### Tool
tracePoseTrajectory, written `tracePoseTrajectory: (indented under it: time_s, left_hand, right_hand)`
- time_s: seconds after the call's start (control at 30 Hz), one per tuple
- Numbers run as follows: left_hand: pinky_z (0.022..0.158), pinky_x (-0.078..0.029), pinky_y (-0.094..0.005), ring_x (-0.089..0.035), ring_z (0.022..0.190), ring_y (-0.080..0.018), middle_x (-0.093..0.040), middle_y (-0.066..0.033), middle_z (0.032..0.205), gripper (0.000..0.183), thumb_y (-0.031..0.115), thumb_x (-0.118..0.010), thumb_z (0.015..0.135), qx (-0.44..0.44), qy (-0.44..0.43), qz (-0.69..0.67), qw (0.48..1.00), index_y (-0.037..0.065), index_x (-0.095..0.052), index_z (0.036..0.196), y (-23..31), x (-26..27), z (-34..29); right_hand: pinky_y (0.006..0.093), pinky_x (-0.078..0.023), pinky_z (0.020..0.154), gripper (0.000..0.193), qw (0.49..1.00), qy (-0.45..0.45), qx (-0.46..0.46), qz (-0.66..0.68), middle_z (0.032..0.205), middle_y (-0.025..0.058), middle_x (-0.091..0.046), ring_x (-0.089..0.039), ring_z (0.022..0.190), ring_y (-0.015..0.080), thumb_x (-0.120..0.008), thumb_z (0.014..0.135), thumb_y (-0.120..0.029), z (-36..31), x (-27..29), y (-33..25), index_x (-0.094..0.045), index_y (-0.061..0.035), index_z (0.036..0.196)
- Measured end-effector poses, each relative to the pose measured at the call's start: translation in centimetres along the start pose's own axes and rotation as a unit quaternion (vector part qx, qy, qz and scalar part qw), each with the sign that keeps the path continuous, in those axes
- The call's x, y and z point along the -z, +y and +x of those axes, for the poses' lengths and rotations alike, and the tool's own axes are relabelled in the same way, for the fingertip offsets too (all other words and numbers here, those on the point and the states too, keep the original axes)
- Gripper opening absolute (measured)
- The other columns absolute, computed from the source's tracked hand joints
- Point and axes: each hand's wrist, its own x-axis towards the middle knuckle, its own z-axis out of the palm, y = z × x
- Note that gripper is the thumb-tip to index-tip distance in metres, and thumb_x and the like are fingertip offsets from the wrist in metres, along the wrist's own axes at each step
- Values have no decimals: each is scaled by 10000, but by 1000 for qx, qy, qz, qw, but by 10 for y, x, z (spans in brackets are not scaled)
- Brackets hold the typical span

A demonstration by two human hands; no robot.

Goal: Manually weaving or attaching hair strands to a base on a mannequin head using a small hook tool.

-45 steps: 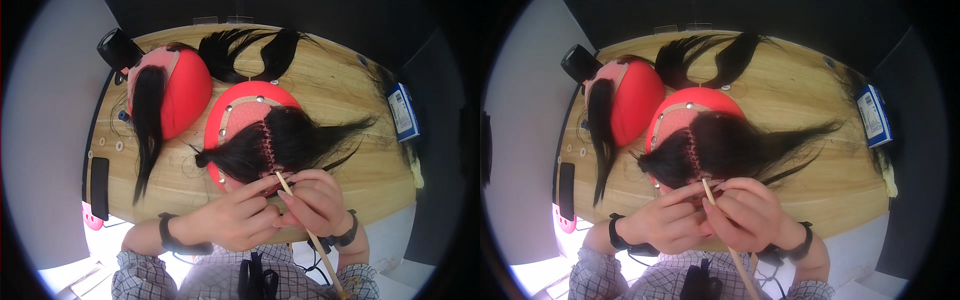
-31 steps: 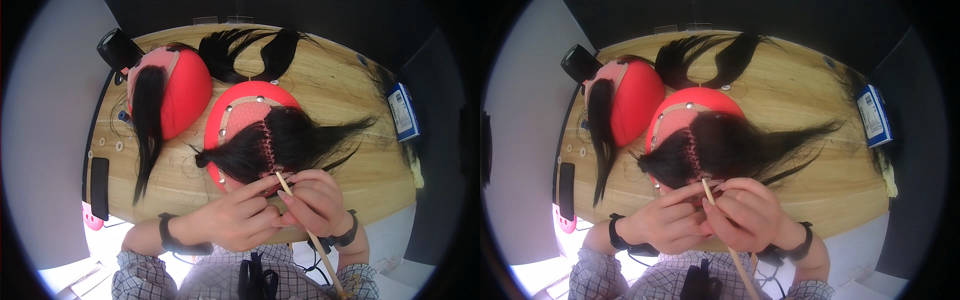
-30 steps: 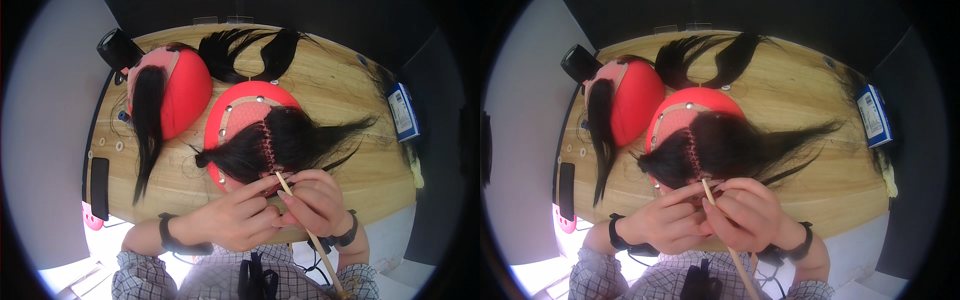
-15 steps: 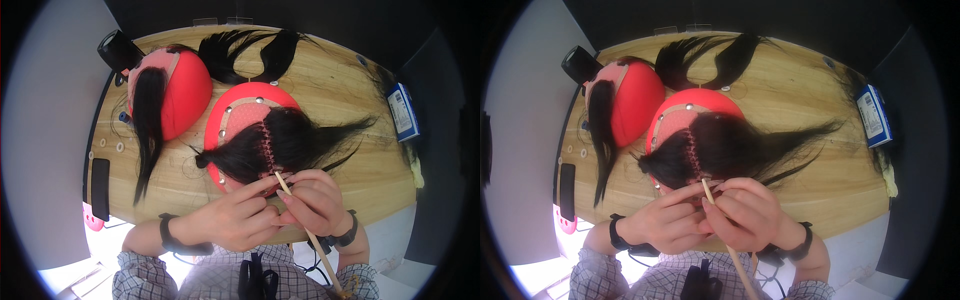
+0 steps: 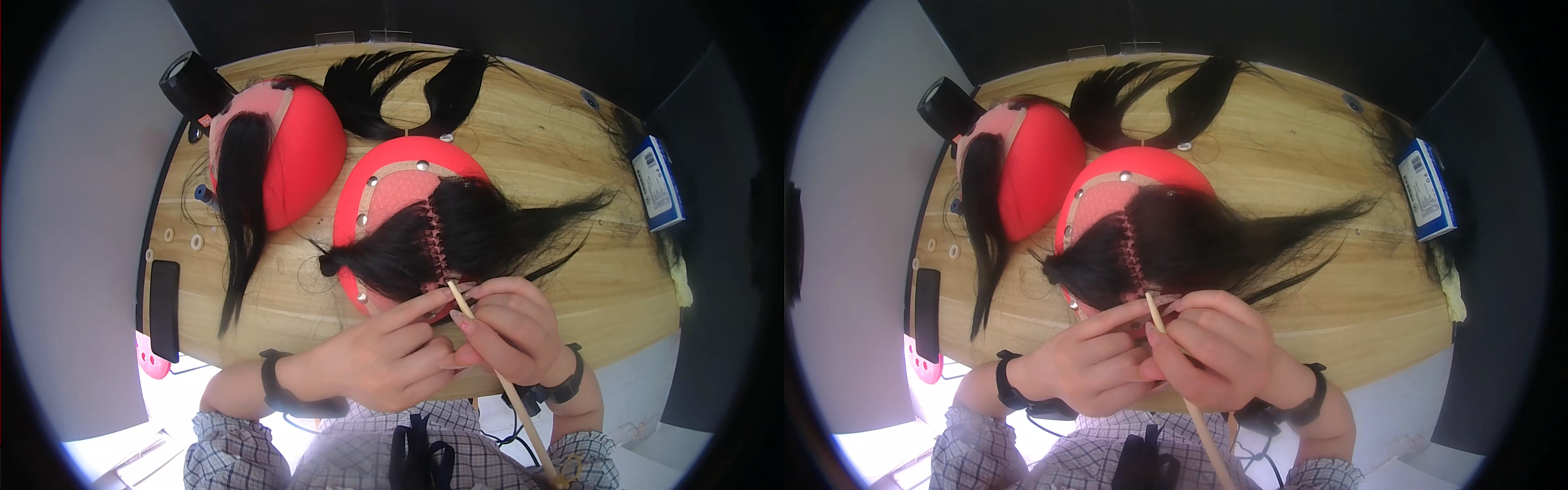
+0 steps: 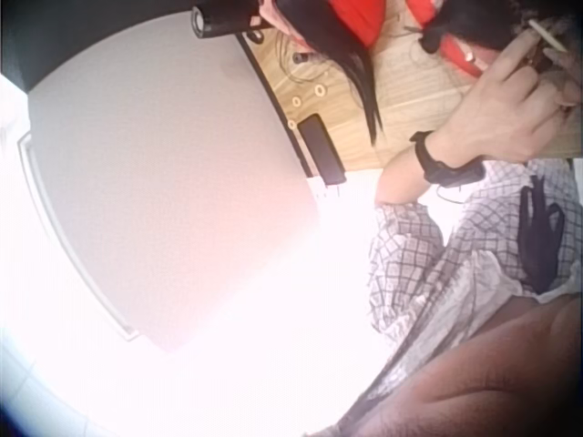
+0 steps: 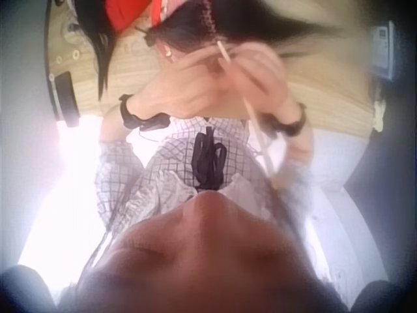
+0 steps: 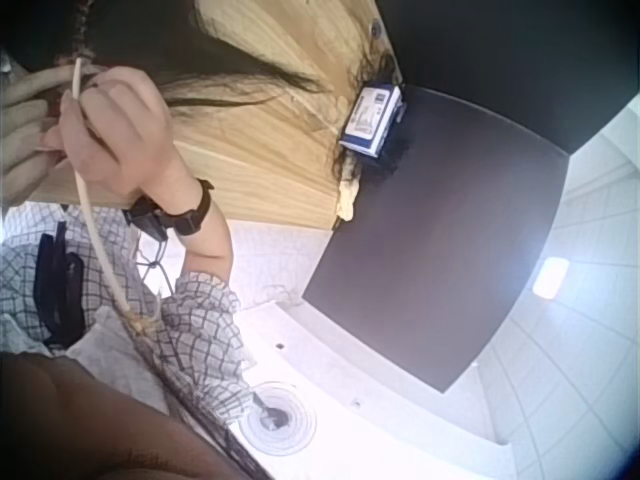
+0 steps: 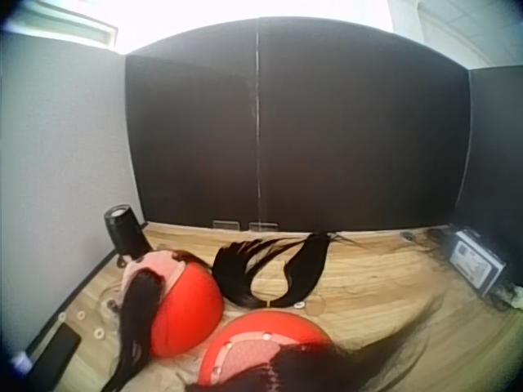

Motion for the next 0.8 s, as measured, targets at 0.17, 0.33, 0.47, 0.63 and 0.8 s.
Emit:
tracePoseTrajectory:
  time_s: [0.17,0.33,0.47,0.63,0.8]
  left_hand:
    - [1027,-510,-523,-544,642,-168,-530,-49,746,104,42,-689,725,-3,-7,2,1000,-5,-631,797,0,1,0]
    - [1025,-510,-534,-548,631,-168,-530,-55,745,119,45,-687,681,-2,-11,1,1000,-9,-628,770,0,2,-1]
    - [1063,-472,-543,-441,571,-169,-356,-50,685,125,70,-634,633,-11,21,16,1000,4,-529,653,1,-3,-1]
    - [1042,-490,-551,-501,598,-169,-442,-58,713,114,51,-656,648,-10,12,7,1000,-9,-576,703,1,1,0]
    - [1020,-511,-555,-565,625,-172,-530,-68,748,120,35,-678,666,-6,-6,0,1000,-23,-624,756,1,2,-1]
  right_hand:
    - [368,-578,721,293,1000,-3,-4,1,889,103,-611,-624,709,194,-757,811,-179,0,0,-1,-632,25,979]
    - [369,-579,719,286,1000,-6,0,-7,894,103,-607,-619,705,193,-753,815,-179,1,1,-1,-623,19,975]
    - [371,-580,716,274,1000,-4,2,-7,897,105,-601,-615,704,194,-743,827,-177,1,-1,-1,-620,19,974]
    - [370,-580,716,259,1000,-6,7,-14,893,106,-597,-614,704,195,-730,841,-172,0,0,-1,-613,20,971]
    - [371,-580,720,253,1000,-12,7,-15,892,106,-596,-615,708,196,-720,853,-174,1,-1,-1,-606,18,972]
